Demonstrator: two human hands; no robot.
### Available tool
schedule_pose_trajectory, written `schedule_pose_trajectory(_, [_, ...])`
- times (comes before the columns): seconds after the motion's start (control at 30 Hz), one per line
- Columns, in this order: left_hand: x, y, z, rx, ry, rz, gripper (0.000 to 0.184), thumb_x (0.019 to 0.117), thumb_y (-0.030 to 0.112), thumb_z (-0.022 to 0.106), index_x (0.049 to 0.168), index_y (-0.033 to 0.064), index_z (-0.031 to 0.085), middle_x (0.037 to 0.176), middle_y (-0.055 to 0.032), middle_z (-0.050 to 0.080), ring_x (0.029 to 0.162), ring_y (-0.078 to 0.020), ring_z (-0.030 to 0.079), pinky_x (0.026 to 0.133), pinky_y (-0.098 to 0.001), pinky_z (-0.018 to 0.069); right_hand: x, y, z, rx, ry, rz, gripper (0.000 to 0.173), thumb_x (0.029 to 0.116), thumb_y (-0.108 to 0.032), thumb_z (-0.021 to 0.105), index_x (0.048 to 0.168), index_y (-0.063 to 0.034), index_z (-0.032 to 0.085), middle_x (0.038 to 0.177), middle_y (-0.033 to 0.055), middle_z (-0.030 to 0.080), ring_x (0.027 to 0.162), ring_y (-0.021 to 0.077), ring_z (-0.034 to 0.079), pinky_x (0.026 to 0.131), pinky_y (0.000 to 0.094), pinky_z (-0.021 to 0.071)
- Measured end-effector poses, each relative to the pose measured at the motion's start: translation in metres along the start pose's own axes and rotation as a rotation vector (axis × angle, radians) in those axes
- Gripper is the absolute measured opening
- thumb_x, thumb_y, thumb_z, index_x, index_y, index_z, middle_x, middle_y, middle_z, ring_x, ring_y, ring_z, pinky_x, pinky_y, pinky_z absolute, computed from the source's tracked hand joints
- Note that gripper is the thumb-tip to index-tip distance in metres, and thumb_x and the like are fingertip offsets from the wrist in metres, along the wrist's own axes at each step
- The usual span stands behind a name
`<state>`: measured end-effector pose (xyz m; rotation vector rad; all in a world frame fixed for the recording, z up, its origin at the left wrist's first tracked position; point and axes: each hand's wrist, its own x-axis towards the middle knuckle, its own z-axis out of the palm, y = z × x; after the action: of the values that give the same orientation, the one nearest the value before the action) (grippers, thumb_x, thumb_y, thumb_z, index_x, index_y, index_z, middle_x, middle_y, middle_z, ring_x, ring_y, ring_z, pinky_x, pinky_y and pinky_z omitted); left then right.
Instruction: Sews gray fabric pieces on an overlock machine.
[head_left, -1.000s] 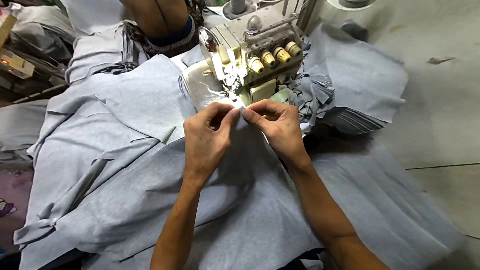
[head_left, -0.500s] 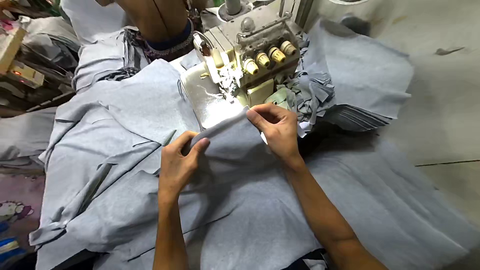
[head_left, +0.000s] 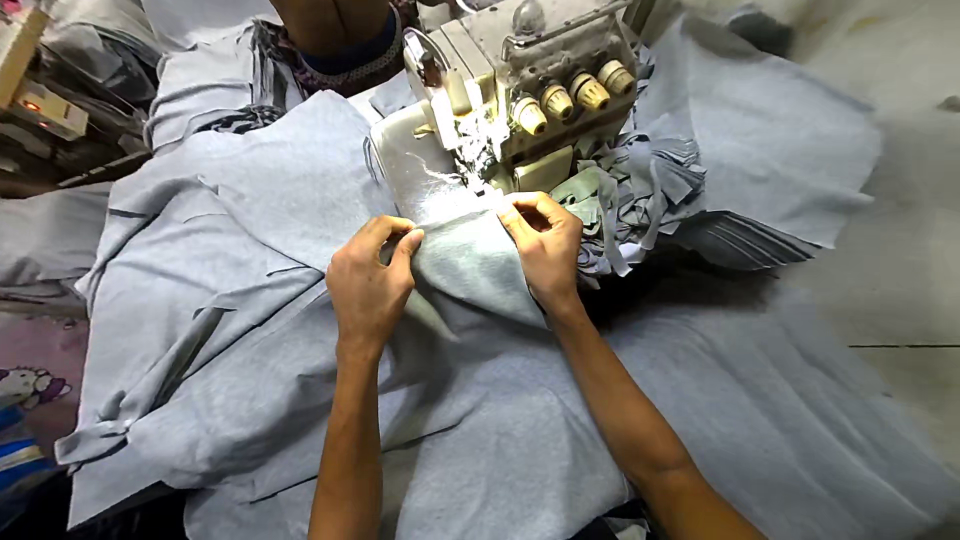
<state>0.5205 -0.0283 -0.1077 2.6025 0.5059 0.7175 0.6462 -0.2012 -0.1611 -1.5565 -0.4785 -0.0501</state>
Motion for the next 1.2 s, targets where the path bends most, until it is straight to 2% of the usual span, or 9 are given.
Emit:
schedule_pose_trajectory(0.23, [0.013, 0.013, -0.001, -0.133, -0.078, 0.095, 0.013, 0.0969, 0.021, 0.070, 0.107, 0.0142, 0.074, 0.095, 0.0004, 0.072, 0.086, -0.0145, 0.066, 0.076, -0.0354, 0.0528, 0.012, -0.001, -0.006, 0.119, -0.068, -0.143, 0.012, 0.0955, -0.008, 0.073, 0.108, -0.0058, 0.072, 0.101, 0.0034, 0.070, 0.085, 0.0094, 0.069, 0.071, 0.0225, 0.0593])
schedule_pose_trajectory(0.4, [0.020, 0.026, 0.008, -0.200, -0.078, 0.135, 0.012, 0.0932, 0.018, 0.075, 0.103, 0.0110, 0.073, 0.095, -0.0023, 0.072, 0.085, -0.0142, 0.068, 0.076, -0.0351, 0.0555, 0.013, -0.006, -0.010, 0.192, -0.087, -0.141, 0.012, 0.0967, -0.008, 0.071, 0.108, -0.0057, 0.071, 0.094, 0.0012, 0.070, 0.079, 0.0059, 0.066, 0.069, 0.0199, 0.0573])
schedule_pose_trajectory(0.47, [0.021, 0.028, 0.011, -0.226, -0.050, 0.116, 0.007, 0.0957, 0.016, 0.072, 0.101, 0.0115, 0.073, 0.094, -0.0008, 0.072, 0.081, -0.0089, 0.069, 0.073, -0.0287, 0.0581, 0.011, -0.007, -0.012, 0.172, -0.077, -0.118, 0.011, 0.0970, -0.010, 0.071, 0.108, -0.0063, 0.071, 0.095, 0.0018, 0.068, 0.078, 0.0071, 0.065, 0.067, 0.0207, 0.0567])
schedule_pose_trajectory(0.5, [0.021, 0.028, 0.013, -0.224, -0.031, 0.103, 0.007, 0.0965, 0.016, 0.070, 0.100, 0.0114, 0.073, 0.092, -0.0011, 0.070, 0.076, -0.0087, 0.066, 0.068, -0.0278, 0.0553, 0.011, -0.007, -0.011, 0.157, -0.070, -0.103, 0.011, 0.0969, -0.011, 0.071, 0.107, -0.0064, 0.071, 0.097, 0.0027, 0.067, 0.078, 0.0084, 0.065, 0.066, 0.0219, 0.0571])
schedule_pose_trajectory(0.67, [0.021, 0.032, 0.015, -0.091, -0.103, 0.068, 0.012, 0.1017, 0.016, 0.058, 0.107, 0.0100, 0.067, 0.090, -0.0042, 0.065, 0.067, -0.0163, 0.060, 0.057, -0.0366, 0.0493, 0.005, -0.005, -0.002, 0.002, -0.012, -0.010, 0.009, 0.0957, -0.012, 0.070, 0.103, -0.0075, 0.073, 0.097, 0.0047, 0.067, 0.080, 0.0125, 0.067, 0.066, 0.0268, 0.0584])
schedule_pose_trajectory(0.77, [0.020, 0.031, 0.019, 0.014, -0.111, 0.060, 0.024, 0.0945, 0.016, 0.059, 0.117, 0.0138, 0.065, 0.084, -0.0038, 0.066, 0.066, -0.0223, 0.062, 0.052, -0.0437, 0.0462, 0.003, -0.007, 0.006, -0.079, 0.020, -0.021, 0.009, 0.0953, -0.010, 0.069, 0.104, -0.0079, 0.072, 0.100, 0.0043, 0.066, 0.083, 0.0115, 0.067, 0.069, 0.0265, 0.0595])
schedule_pose_trajectory(0.87, [0.020, 0.029, 0.024, 0.071, -0.077, 0.059, 0.028, 0.0910, 0.019, 0.067, 0.119, 0.0163, 0.065, 0.083, -0.0030, 0.067, 0.064, -0.0232, 0.063, 0.049, -0.0451, 0.0449, 0.001, -0.007, 0.013, -0.019, 0.038, 0.045, 0.029, 0.0919, -0.009, 0.069, 0.120, -0.0115, 0.063, 0.096, 0.0034, 0.065, 0.067, 0.0110, 0.061, 0.053, 0.0240, 0.0518])
schedule_pose_trajectory(0.93, [0.021, 0.027, 0.027, 0.067, -0.048, 0.056, 0.028, 0.0900, 0.019, 0.068, 0.118, 0.0165, 0.066, 0.082, -0.0023, 0.066, 0.063, -0.0219, 0.062, 0.049, -0.0438, 0.0436, 0.002, -0.007, 0.016, 0.064, 0.039, 0.095, 0.036, 0.0914, -0.008, 0.067, 0.126, -0.0133, 0.058, 0.091, 0.0035, 0.061, 0.062, 0.0112, 0.056, 0.048, 0.0227, 0.0457])
schedule_pose_trajectory(1.2, [0.027, 0.019, 0.031, 0.076, 0.009, 0.007, 0.033, 0.0895, 0.024, 0.066, 0.122, 0.0196, 0.062, 0.072, -0.0001, 0.057, 0.053, -0.0194, 0.052, 0.044, -0.0401, 0.0352, 0.007, -0.002, 0.025, 0.142, 0.065, 0.195, 0.031, 0.0927, -0.007, 0.065, 0.122, -0.0147, 0.059, 0.085, 0.0039, 0.062, 0.058, 0.0111, 0.053, 0.045, 0.0217, 0.0421])
